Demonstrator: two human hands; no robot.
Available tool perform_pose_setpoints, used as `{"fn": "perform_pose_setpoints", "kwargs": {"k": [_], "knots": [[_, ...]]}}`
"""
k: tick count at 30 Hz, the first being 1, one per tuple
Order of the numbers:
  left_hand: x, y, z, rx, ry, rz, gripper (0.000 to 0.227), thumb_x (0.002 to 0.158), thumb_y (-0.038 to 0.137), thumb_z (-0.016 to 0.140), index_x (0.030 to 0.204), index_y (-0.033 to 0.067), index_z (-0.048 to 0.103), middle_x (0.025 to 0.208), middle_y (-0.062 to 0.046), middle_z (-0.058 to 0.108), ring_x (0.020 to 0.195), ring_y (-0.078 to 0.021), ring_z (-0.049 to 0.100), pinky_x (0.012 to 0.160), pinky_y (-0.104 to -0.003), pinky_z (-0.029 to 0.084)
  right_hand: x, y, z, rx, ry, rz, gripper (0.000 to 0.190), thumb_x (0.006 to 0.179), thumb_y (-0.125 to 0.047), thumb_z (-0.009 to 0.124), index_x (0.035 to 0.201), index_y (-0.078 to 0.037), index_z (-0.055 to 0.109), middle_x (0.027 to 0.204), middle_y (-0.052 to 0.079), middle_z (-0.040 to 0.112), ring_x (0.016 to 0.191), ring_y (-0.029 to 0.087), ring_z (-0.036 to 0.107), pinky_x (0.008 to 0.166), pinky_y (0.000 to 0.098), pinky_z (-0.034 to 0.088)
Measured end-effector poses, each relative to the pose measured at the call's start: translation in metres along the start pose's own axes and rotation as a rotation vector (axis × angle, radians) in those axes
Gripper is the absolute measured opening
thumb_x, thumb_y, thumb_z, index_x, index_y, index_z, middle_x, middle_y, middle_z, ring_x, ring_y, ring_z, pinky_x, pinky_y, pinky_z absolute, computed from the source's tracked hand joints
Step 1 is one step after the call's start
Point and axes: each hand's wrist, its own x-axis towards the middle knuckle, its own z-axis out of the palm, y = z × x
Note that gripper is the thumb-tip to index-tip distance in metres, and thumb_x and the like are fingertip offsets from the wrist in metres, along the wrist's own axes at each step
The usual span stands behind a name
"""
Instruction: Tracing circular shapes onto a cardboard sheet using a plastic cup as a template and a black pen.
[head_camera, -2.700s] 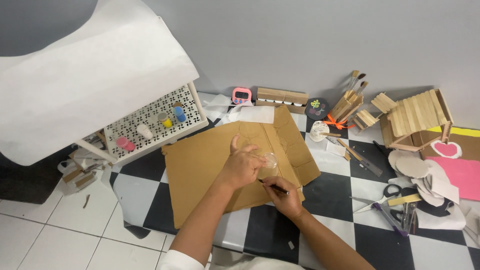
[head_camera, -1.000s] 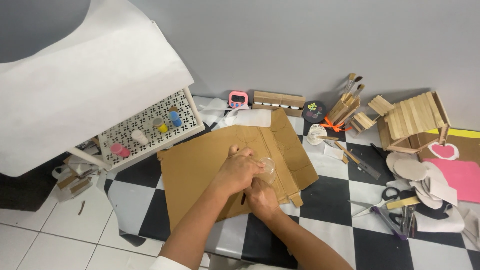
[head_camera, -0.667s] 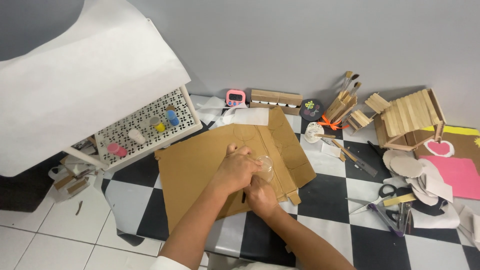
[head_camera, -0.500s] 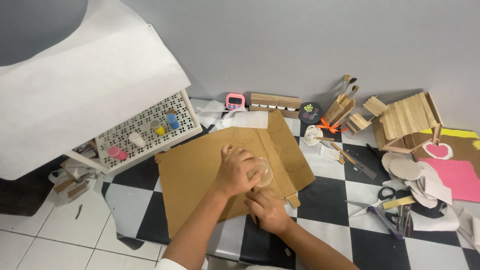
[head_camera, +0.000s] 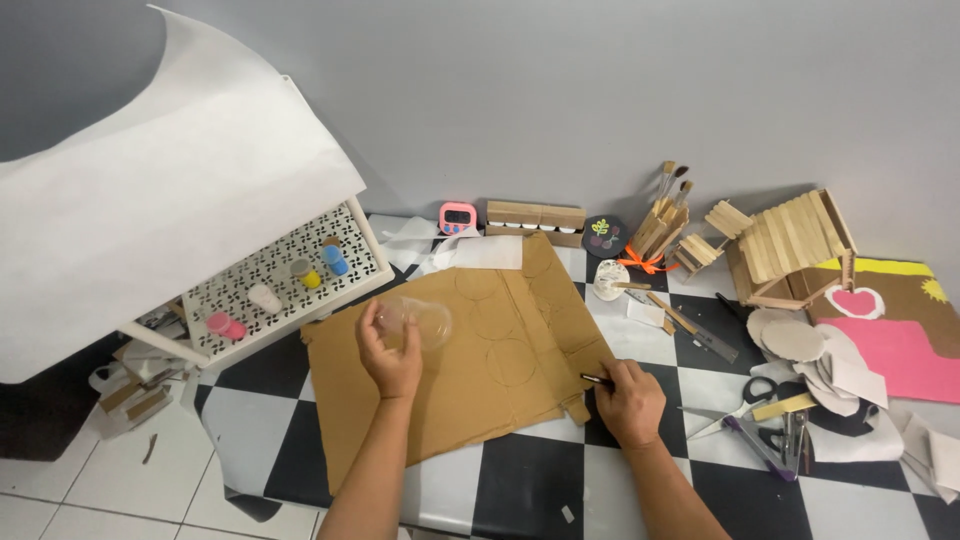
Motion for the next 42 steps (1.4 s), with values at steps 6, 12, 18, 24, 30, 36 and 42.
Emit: {"fn": "perform_pose_setpoints", "kwargs": {"k": [6, 12, 18, 24, 30, 36, 42], "knots": [[-0.032, -0.031, -0.009, 0.209, -0.316, -0.212, 0.091, 0.077, 0.030, 0.081, 0.151, 0.0097, 0.032, 0.117, -0.004, 0.074, 0.095, -0.0193, 0.072, 0.073, -0.039, 0.060, 0.022, -0.023, -0.018, -0.089, -0.305, 0.279, 0.047, 0.079, -0.026, 0.062, 0.126, -0.032, 0.065, 0.128, -0.004, 0.064, 0.075, 0.026, 0.068, 0.046, 0.0401, 0.051], [-0.031, -0.028, -0.003, 0.469, -0.508, 0.022, 0.117, 0.070, 0.051, 0.083, 0.159, 0.0086, 0.018, 0.156, -0.009, 0.048, 0.141, -0.0290, 0.047, 0.104, -0.051, 0.039, 0.014, -0.011, -0.010, 0.041, -0.309, 0.234, 0.043, 0.082, -0.027, 0.068, 0.125, -0.031, 0.066, 0.123, -0.008, 0.068, 0.093, 0.016, 0.070, 0.054, 0.0344, 0.056], [-0.031, -0.005, -0.007, 0.664, -0.839, 0.029, 0.123, 0.070, 0.064, 0.080, 0.159, 0.0084, 0.015, 0.157, -0.017, 0.038, 0.147, -0.0333, 0.032, 0.119, -0.049, 0.022, -0.006, 0.006, 0.000, 0.234, 0.096, 0.116, 0.018, 0.081, -0.002, 0.067, 0.081, -0.018, 0.076, 0.075, -0.010, 0.072, 0.067, 0.007, 0.066, 0.056, 0.0222, 0.050], [-0.044, -0.002, -0.025, 0.673, -0.980, 0.125, 0.132, 0.066, 0.074, 0.082, 0.158, 0.0058, 0.016, 0.163, -0.011, 0.030, 0.147, -0.0289, 0.031, 0.119, -0.047, 0.023, 0.024, -0.014, -0.037, 0.022, 0.079, 0.053, 0.027, 0.076, -0.001, 0.064, 0.085, -0.024, 0.076, 0.089, -0.011, 0.071, 0.067, 0.009, 0.063, 0.039, 0.0269, 0.035], [-0.055, 0.027, -0.036, 0.615, -1.091, 0.080, 0.141, 0.059, 0.073, 0.091, 0.158, 0.0092, 0.014, 0.161, -0.008, 0.035, 0.148, -0.0269, 0.030, 0.118, -0.048, 0.022, 0.068, -0.031, -0.079, 0.372, 0.126, -0.060, 0.040, 0.109, -0.039, 0.039, 0.114, -0.015, 0.070, 0.125, 0.015, 0.064, 0.099, 0.029, 0.060, 0.089, 0.0448, 0.048], [-0.052, 0.026, 0.006, 0.393, -0.931, 0.167, 0.109, 0.061, 0.066, 0.084, 0.148, 0.0177, 0.040, 0.129, 0.000, 0.066, 0.115, -0.0237, 0.060, 0.101, -0.042, 0.033, 0.112, -0.060, -0.025, 1.020, -0.475, 0.642, 0.054, 0.107, -0.034, 0.034, 0.109, -0.004, 0.079, 0.053, 0.002, 0.046, 0.041, 0.013, 0.042, 0.035, 0.0305, 0.034], [-0.027, 0.008, 0.014, 0.432, -0.826, -0.165, 0.099, 0.078, 0.047, 0.078, 0.158, 0.0195, 0.027, 0.140, -0.004, 0.060, 0.135, -0.0250, 0.052, 0.114, -0.052, 0.033, 0.129, -0.081, 0.018, 0.715, -0.744, 0.242, 0.041, 0.105, -0.019, 0.053, 0.146, -0.021, 0.054, 0.136, 0.017, 0.067, 0.122, 0.036, 0.065, 0.103, 0.0516, 0.053]]}}
